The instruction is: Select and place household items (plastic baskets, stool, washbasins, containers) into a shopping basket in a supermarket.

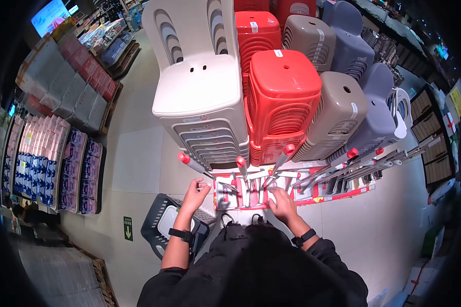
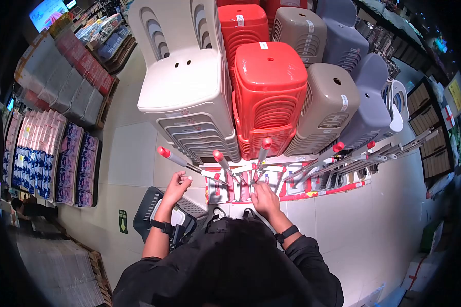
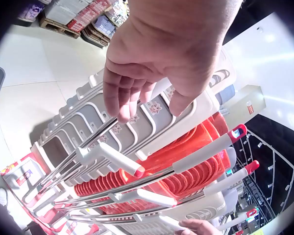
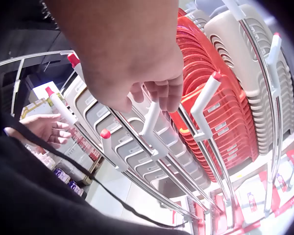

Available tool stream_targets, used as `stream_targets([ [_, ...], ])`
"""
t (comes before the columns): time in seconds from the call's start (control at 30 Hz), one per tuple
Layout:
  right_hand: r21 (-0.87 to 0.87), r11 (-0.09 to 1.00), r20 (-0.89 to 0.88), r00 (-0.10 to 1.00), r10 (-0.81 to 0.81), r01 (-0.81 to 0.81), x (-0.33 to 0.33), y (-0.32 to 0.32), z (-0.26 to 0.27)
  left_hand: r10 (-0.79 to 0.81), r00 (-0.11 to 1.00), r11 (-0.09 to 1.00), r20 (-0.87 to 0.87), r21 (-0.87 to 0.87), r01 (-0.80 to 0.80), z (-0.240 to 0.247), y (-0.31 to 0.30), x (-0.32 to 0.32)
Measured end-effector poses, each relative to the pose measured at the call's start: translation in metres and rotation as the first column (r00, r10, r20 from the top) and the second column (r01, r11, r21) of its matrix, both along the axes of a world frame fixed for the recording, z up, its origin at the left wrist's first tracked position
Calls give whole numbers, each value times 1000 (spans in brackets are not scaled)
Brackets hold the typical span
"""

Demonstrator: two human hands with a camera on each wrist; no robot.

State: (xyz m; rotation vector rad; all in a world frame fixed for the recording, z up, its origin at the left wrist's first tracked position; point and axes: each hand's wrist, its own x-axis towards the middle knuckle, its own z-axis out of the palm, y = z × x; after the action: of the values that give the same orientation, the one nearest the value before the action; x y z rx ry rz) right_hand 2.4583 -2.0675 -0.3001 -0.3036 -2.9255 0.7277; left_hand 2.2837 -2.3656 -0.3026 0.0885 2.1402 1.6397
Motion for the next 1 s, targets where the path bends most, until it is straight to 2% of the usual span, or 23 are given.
stream_targets([
  [0.03, 0, 1000, -8, 1000, -3, 3, 4, -2, -4, 66, 994, 997, -89, -25, -68, 1, 3, -2],
  [0.1, -66, 998, 3, 1000, 3, -3, 10, -5, -9, 66, 993, 998, -94, 2, -66, -12, 15, -15],
  [0.17, -88, 996, 31, 1000, 1, 2, 10, -7, -4, 55, 994, 992, 91, 108, -65, -18, 30, -24],
  [0.23, -111, 994, 24, 1000, -1, 3, 12, -8, -3, 58, 988, 988, 141, 137, -77, -10, 42, -22],
  [0.3, -105, 994, 9, 1000, -13, 14, 14, -5, -4, 61, 985, 996, 159, 52, -70, -18, 46, -22],
  [0.37, -101, 995, -4, 1000, -25, 24, 18, -2, -3, 60, 984, 997, 166, 45, -69, -32, 41, -26],
  [0.47, -138, 983, 116, 988, -106, 121, 25, -2, 5, 123, 987, 990, 100, -77, -115, -64, 29, -33],
  [0.57, -194, 967, 167, 977, -136, 167, 30, -5, 6, 170, 977, 985, 132, -58, -163, -45, 27, -24],
  [0.6, -159, 978, 97, 988, -119, 134, 33, -3, -10, 161, 977, 986, 138, -54, -155, -41, 27, -21],
  [0.63, -161, 977, 109, 986, -125, 142, 35, -4, -17, 155, 977, 987, 149, -60, -148, -44, 26, -18],
  [0.7, -182, 978, 23, 995, -100, 102, 36, -5, -26, 10, 985, 1000, 172, -22, -6, -50, 25, -11],
  [0.77, -154, 986, -61, 995, -74, 64, 35, -6, -25, -31, 984, 1000, 175, 2, 32, -33, 36, 3],
  [0.83, -178, 980, -7, 996, -94, 91, 32, 1, -23, -230, 962, 969, 144, 121, 214, -18, 47, 15],
  [0.87, -168, 977, -30, 990, -140, 133, 29, 6, -20, -238, 958, 968, 159, 117, 221, -10, 54, 19],
  [0.93, -114, 974, -119, 971, -207, 194, 18, 20, -5, -456, 890, 887, 12, 82, 454, 8, 73, 24],
  [1.0, -22, 973, -247, 942, -227, 229, 6, 38, 11, -438, 892, 889, -115, 97, 449, 32, 100, 32],
])
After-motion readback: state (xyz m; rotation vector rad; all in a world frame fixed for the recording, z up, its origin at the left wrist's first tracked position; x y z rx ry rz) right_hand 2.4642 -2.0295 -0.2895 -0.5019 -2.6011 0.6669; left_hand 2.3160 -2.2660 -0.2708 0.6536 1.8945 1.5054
